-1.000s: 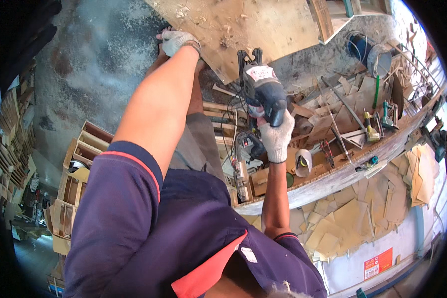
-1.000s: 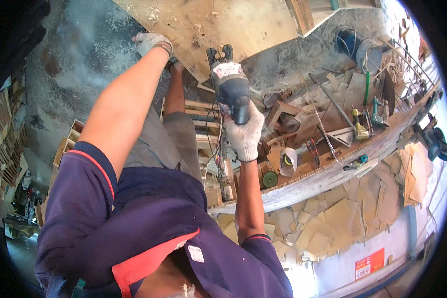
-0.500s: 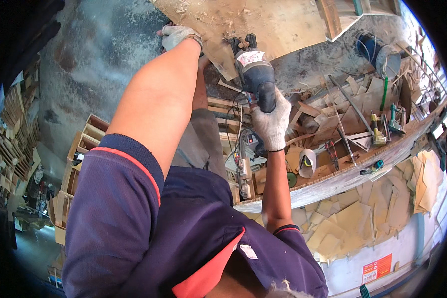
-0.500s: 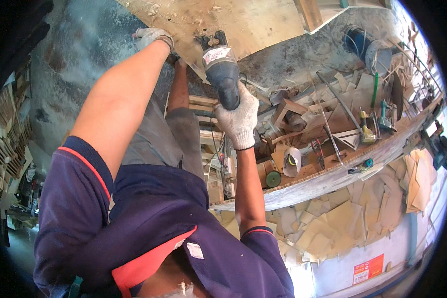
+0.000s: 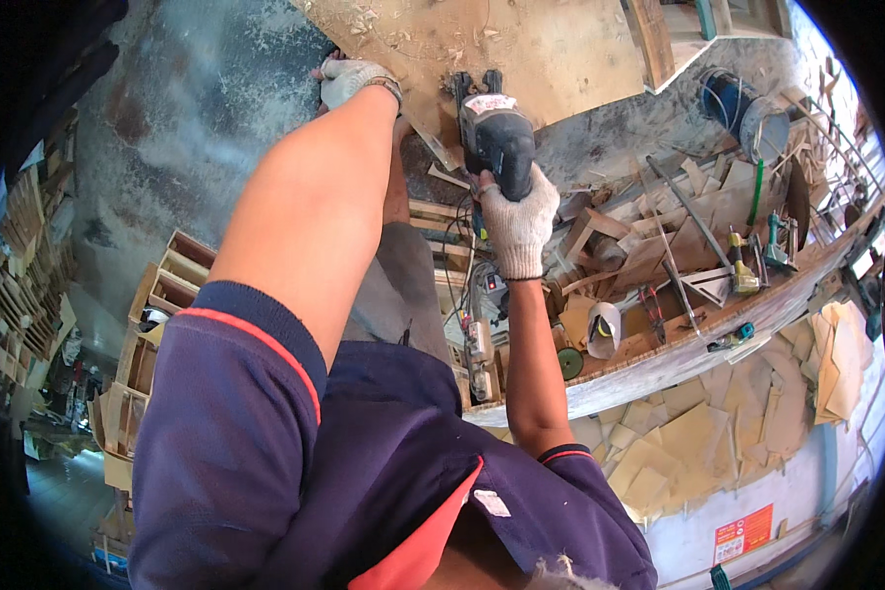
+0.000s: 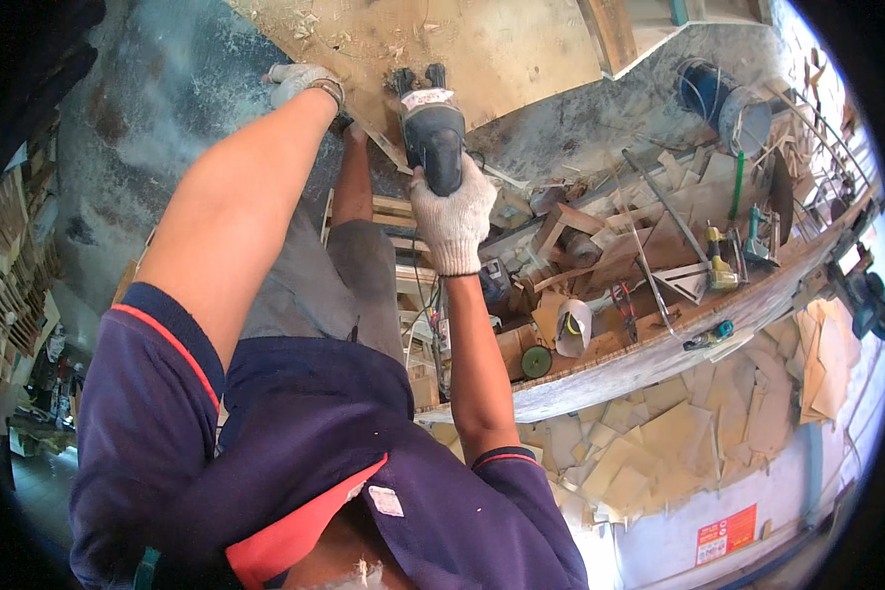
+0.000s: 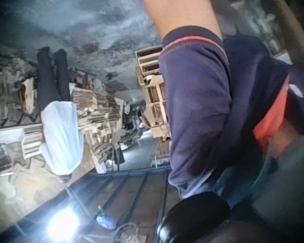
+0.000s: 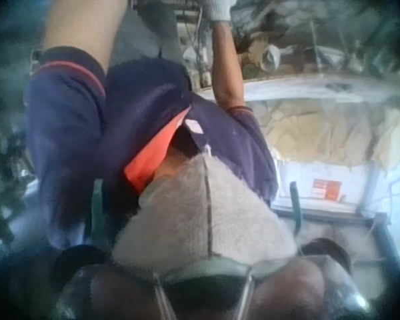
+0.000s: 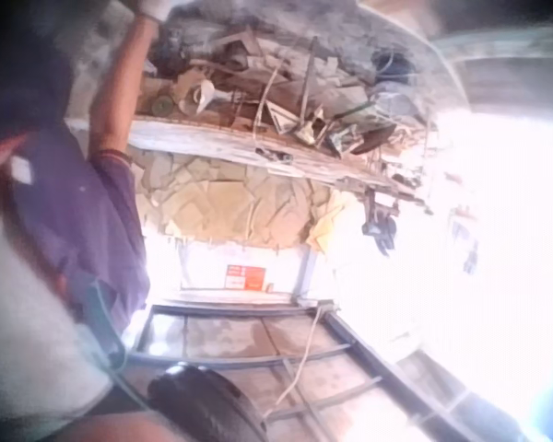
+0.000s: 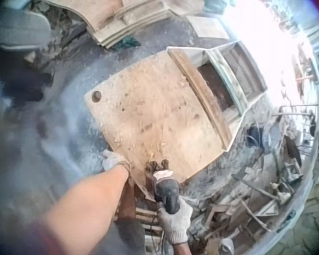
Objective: The person uses a jigsaw to cut a circular shape out of a wooden board. They guide the tool along a marked line, then lift the board to show the completed cutout.
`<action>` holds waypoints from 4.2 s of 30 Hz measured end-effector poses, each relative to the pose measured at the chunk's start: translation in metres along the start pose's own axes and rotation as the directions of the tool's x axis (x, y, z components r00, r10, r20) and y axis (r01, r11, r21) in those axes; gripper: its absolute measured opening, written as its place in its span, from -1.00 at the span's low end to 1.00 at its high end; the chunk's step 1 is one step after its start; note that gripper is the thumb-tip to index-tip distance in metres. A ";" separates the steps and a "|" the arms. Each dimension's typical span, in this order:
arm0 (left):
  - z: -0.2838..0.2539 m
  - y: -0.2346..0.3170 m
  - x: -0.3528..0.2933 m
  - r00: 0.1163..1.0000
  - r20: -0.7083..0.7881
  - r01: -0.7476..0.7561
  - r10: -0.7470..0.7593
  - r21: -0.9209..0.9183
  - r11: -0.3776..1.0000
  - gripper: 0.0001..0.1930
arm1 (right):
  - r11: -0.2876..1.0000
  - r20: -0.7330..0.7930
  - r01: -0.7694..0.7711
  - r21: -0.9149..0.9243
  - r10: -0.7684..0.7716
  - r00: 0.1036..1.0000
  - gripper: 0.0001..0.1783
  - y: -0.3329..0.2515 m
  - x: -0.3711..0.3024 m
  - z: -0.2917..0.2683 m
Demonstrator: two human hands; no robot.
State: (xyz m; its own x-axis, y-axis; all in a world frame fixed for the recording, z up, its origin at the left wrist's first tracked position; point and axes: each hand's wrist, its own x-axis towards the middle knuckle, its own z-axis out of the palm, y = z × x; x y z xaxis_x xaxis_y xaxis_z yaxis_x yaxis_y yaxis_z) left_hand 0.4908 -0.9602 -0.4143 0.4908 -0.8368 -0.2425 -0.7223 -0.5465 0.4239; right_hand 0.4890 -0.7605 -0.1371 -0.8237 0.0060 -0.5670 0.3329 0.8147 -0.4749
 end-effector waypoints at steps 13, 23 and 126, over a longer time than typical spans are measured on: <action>0.030 -0.034 0.016 0.996 0.093 -0.011 0.018 -0.076 0.997 -0.35 | 0.993 0.083 0.111 -0.035 -0.108 0.991 -0.70 0.003 0.015 -0.013; -0.050 0.040 -0.027 0.987 0.149 0.061 -0.065 0.032 0.998 -0.36 | 0.986 0.158 0.122 -0.110 -0.104 0.982 -0.66 -0.002 0.023 -0.024; -0.037 0.032 -0.024 0.990 0.129 -0.069 0.064 0.038 0.997 -0.41 | 0.193 0.938 0.942 -0.276 -0.158 0.307 -0.45 -0.083 0.150 -0.089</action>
State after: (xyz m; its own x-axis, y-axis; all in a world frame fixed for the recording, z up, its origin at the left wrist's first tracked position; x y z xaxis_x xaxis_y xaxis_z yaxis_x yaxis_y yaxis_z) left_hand 0.4744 -0.9564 -0.3626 0.3765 -0.8673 -0.3257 -0.7726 -0.4879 0.4063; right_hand 0.2968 -0.7753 -0.1232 0.1252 -0.6709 -0.7309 -0.8379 0.3230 -0.4400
